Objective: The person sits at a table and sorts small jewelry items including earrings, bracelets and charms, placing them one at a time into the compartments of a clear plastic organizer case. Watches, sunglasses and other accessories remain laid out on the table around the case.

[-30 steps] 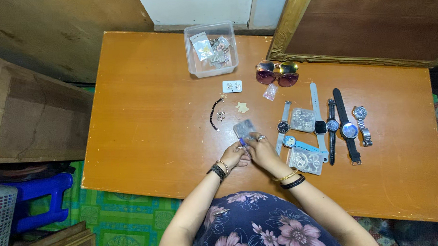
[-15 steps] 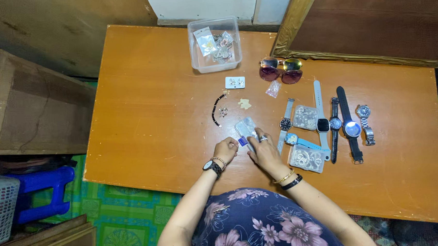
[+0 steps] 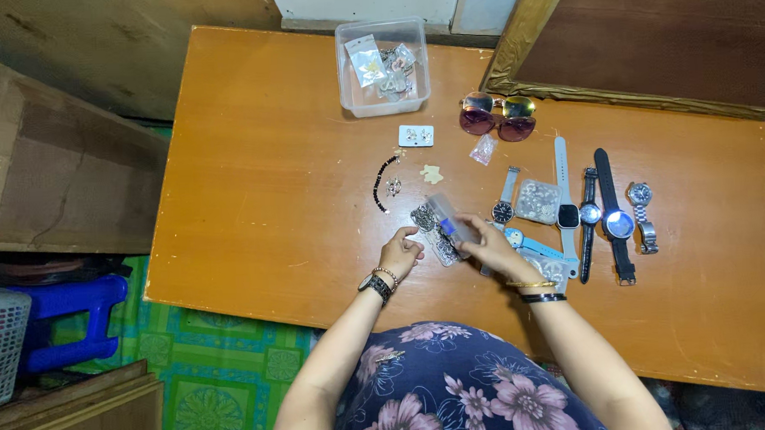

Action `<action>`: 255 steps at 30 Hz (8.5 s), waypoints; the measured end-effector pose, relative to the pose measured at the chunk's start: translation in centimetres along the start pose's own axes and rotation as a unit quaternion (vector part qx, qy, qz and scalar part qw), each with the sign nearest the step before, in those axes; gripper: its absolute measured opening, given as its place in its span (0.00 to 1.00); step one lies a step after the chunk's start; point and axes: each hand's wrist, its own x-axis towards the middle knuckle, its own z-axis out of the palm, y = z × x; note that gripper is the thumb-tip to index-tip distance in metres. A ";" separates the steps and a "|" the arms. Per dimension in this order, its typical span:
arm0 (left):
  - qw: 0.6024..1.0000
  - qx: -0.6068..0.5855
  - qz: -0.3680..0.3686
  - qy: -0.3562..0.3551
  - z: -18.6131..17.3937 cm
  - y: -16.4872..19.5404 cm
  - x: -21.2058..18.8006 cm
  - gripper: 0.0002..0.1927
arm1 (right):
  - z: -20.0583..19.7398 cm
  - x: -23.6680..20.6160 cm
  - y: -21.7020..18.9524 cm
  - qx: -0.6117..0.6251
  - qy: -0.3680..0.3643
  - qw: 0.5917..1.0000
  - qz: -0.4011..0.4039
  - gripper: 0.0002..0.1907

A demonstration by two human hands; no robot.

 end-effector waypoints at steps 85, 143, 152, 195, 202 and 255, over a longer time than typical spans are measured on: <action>0.885 0.403 0.225 0.064 -2.3 -1.0 -0.3 0.50 | 0.9 0.9 -1.2 -0.304 0.211 0.861 -0.350 0.08; 0.891 0.417 0.181 -0.011 -3.0 -1.6 -0.4 0.67 | -0.7 3.5 -2.0 -0.328 0.180 0.918 -0.130 0.09; 0.892 0.416 0.176 -0.021 -2.9 -1.5 -0.3 0.66 | -2.7 2.5 -1.5 0.060 0.081 0.995 -0.021 0.10; 0.897 0.409 0.167 -0.011 -2.7 -0.2 0.0 0.66 | -7.6 -5.7 -8.6 0.176 0.042 0.972 -0.148 0.07; 0.936 0.156 0.315 -0.006 1.9 0.8 -0.9 0.34 | -6.7 -5.9 -8.3 0.171 0.026 0.978 -0.114 0.07; 0.975 -0.033 -0.115 -0.186 -5.7 0.5 1.4 0.13 | -4.7 -0.2 -1.0 0.207 0.125 0.963 0.118 0.10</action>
